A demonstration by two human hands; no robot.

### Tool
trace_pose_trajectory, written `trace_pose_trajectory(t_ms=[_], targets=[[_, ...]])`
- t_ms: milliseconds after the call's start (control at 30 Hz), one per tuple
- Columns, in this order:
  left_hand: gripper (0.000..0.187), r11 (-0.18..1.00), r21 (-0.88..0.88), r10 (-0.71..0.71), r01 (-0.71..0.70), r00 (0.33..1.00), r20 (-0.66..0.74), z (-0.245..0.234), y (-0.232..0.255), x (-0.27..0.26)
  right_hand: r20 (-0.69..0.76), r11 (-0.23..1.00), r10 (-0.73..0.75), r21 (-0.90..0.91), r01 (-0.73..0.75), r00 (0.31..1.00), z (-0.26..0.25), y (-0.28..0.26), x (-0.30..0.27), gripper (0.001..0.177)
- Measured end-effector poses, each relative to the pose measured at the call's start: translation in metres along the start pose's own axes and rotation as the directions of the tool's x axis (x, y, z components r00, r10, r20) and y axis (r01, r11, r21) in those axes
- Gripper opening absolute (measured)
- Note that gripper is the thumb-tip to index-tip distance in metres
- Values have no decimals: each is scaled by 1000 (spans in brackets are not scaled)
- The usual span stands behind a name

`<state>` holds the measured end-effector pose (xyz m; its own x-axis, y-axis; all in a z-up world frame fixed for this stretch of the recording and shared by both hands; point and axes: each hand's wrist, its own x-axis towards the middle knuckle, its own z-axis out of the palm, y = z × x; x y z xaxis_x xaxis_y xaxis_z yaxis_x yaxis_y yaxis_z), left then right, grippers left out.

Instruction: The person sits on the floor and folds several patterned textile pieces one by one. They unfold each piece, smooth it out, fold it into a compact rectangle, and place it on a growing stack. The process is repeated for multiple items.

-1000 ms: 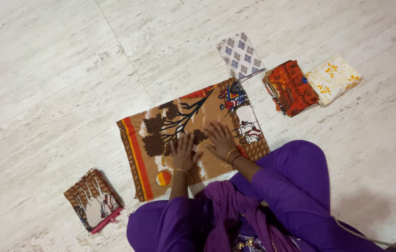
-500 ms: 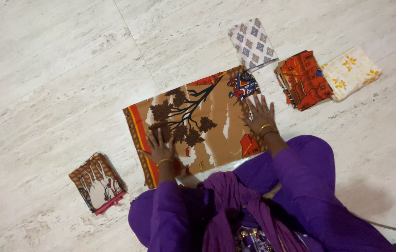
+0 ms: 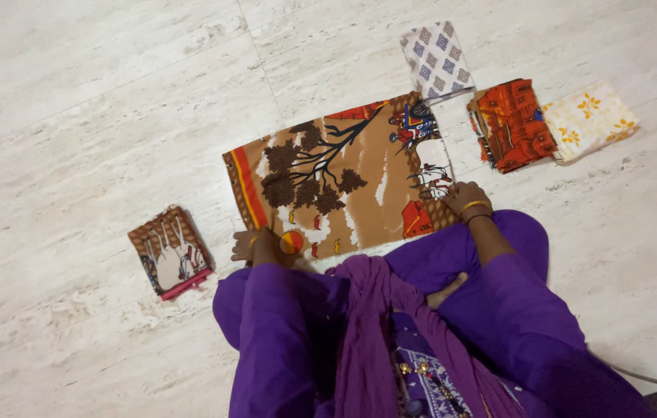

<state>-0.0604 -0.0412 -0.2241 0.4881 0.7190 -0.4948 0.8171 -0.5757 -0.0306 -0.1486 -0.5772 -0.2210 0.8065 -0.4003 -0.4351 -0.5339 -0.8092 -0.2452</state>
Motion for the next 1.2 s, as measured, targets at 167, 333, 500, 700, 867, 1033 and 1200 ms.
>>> trace_pose_trajectory(t_ms=[167,333,500,700,867,1033,1200], targets=[[57,1000,-21,18,-14,979,201,-16,-8,0,11,955,43,292,-44,999,2,-6,-3,66],[52,988,-51,156,-148,929,334,-19,-9,14,-17,919,66,391,-55,998,-3,-6,-8,78],[47,970,-114,243,-215,878,413,-23,-34,19,-23,965,-103,240,105,994,-6,-6,-15,68],[42,920,-254,388,-300,790,474,-44,-39,36,-124,951,-22,303,59,992,-8,-12,-25,68],[39,802,-531,494,-275,804,330,-38,-39,33,-139,949,-33,306,75,990,-9,-19,-35,64],[28,699,-261,645,-666,744,-172,-12,-23,20,-268,935,28,347,69,963,-3,-27,-40,59],[32,720,-334,577,-608,792,-199,-4,-26,29,-224,865,40,495,78,974,16,-45,-42,64]])
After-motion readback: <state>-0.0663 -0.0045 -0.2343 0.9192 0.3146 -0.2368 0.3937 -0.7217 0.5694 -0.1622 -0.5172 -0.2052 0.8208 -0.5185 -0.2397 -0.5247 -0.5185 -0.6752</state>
